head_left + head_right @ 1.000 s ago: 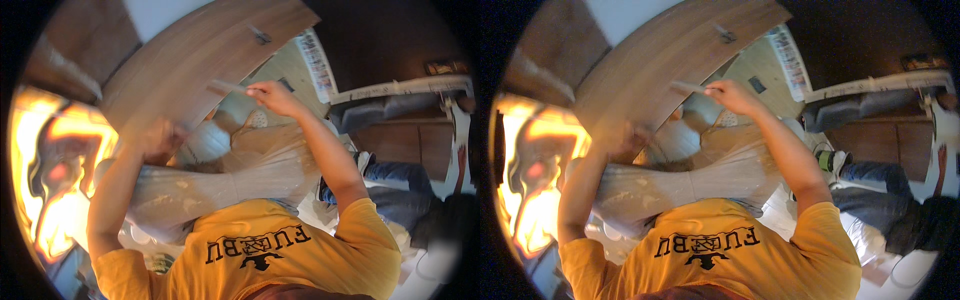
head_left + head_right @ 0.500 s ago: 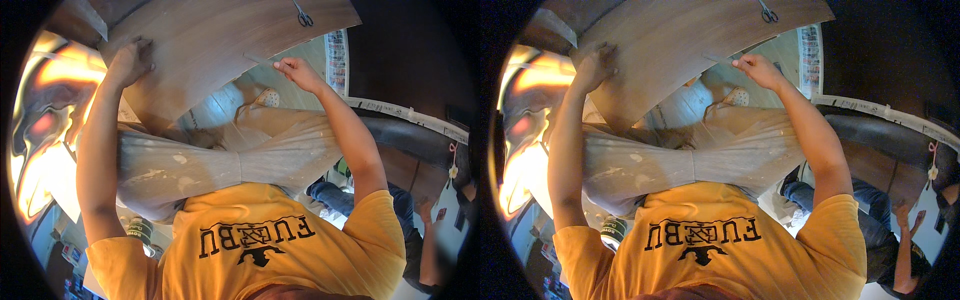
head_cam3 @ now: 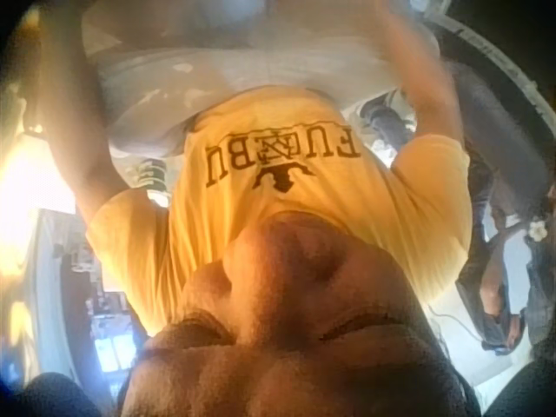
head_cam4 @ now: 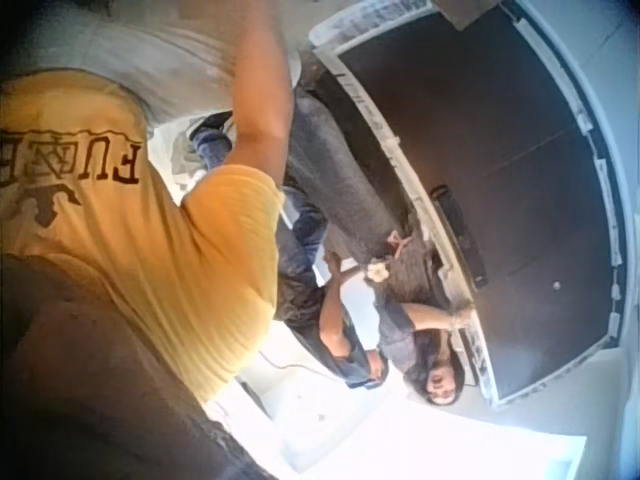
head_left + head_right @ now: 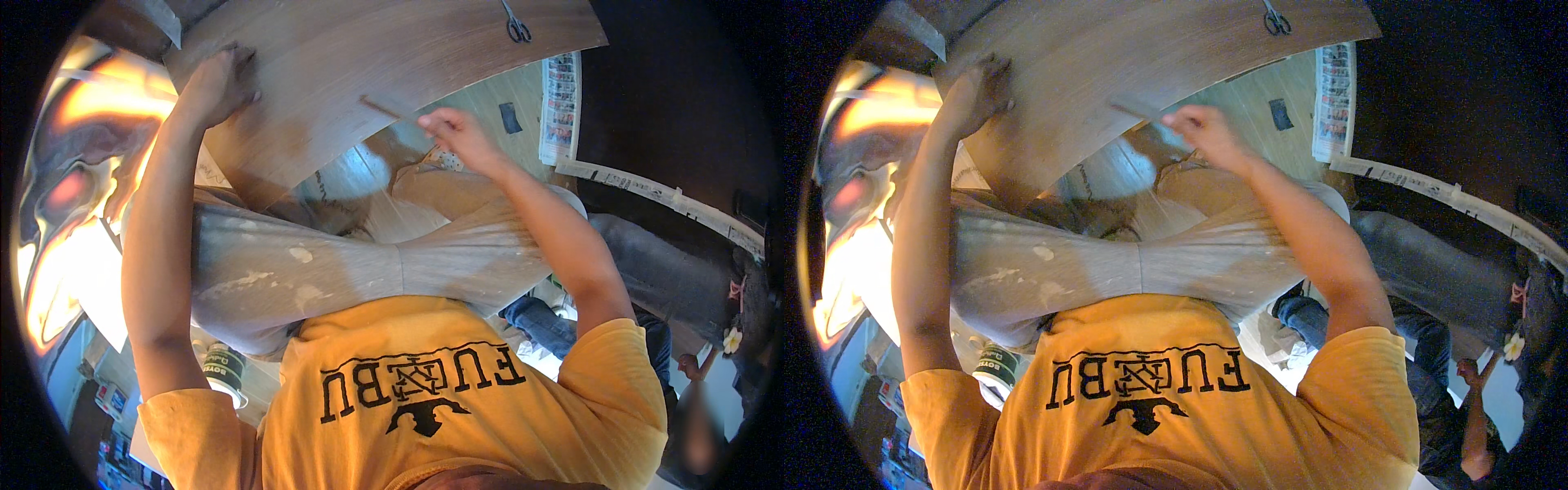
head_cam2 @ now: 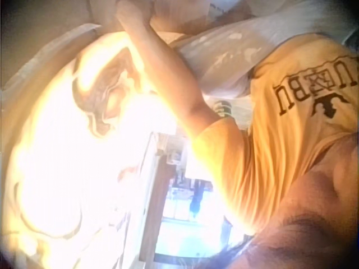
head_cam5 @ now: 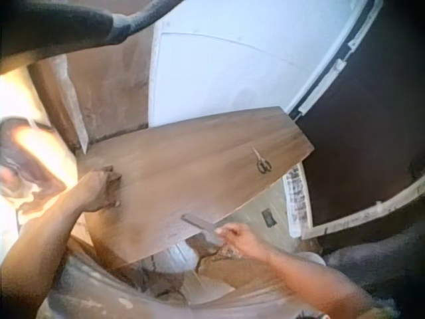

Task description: The person sits on the floor and uses a chisel to carve a decorative pattern into a wooden board. They then use scissors to trim the carved material and a sanding block to smooth the surface.

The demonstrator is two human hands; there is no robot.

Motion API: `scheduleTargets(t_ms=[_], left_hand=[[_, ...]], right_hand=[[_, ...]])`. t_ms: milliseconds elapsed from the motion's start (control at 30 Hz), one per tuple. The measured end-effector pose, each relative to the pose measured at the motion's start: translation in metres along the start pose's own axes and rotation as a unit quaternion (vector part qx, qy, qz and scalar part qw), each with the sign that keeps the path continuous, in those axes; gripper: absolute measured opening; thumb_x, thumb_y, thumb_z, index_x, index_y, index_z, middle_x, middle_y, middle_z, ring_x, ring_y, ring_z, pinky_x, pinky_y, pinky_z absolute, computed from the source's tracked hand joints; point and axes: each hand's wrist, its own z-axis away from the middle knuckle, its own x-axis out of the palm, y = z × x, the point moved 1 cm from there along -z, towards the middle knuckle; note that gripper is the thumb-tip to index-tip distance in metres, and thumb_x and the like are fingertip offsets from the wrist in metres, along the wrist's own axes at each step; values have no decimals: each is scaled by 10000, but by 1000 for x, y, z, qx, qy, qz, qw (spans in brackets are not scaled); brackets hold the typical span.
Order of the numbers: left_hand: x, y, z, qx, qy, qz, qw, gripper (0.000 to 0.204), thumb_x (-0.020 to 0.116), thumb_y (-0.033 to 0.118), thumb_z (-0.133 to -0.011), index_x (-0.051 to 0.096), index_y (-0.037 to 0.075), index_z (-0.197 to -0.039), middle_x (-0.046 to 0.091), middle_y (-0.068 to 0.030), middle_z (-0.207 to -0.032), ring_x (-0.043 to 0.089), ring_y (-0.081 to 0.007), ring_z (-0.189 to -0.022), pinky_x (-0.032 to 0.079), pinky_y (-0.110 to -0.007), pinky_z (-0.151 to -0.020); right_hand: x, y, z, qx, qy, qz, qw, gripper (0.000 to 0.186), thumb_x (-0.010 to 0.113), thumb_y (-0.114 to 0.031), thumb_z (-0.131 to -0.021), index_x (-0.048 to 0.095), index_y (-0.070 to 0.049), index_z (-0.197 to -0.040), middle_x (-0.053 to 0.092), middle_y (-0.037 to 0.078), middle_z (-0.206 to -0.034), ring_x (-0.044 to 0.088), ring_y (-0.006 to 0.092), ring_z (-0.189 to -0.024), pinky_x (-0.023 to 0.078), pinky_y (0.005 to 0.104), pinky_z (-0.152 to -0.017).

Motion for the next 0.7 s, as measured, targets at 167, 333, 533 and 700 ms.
scheduleTargets(t_ms=[167,333,533,700], left_hand=[[0,-4,-8,-10,-56,9,998,698,829,228,-791,586,-12,-1400,578,-251,-1432,562,-429,-1314,464,-459,-1122],[8,-8,-13,-14,-71,-9,997,674,828,239,-789,601,-15,-1370,604,-259,-1376,580,-433,-1280,475,-469,-1100],[22,-22,-7,-5,-28,-24,999,679,850,195,-768,600,-9,-1365,575,-264,-1402,596,-436,-1256,488,-468,-1087],[26,-10,-6,-22,-45,-58,997,638,857,153,-756,588,-12,-1311,559,-266,-1398,604,-446,-1234,501,-476,-1073]], right_hand=[[-50,25,-8,64,50,86,993,483,656,-483,-1006,701,-24,-865,539,27,-656,500,156,-634,432,356,-617],[-4,9,-10,7,15,79,997,505,664,-487,-994,720,-2,-863,612,93,-670,566,191,-648,465,379,-638],[69,-39,-14,-6,-35,96,995,461,676,-480,-982,768,-30,-949,708,157,-765,652,233,-698,499,426,-671],[80,-29,-14,-30,-22,93,995,429,680,-472,-983,782,-56,-967,715,116,-764,646,197,-702,495,405,-663]])
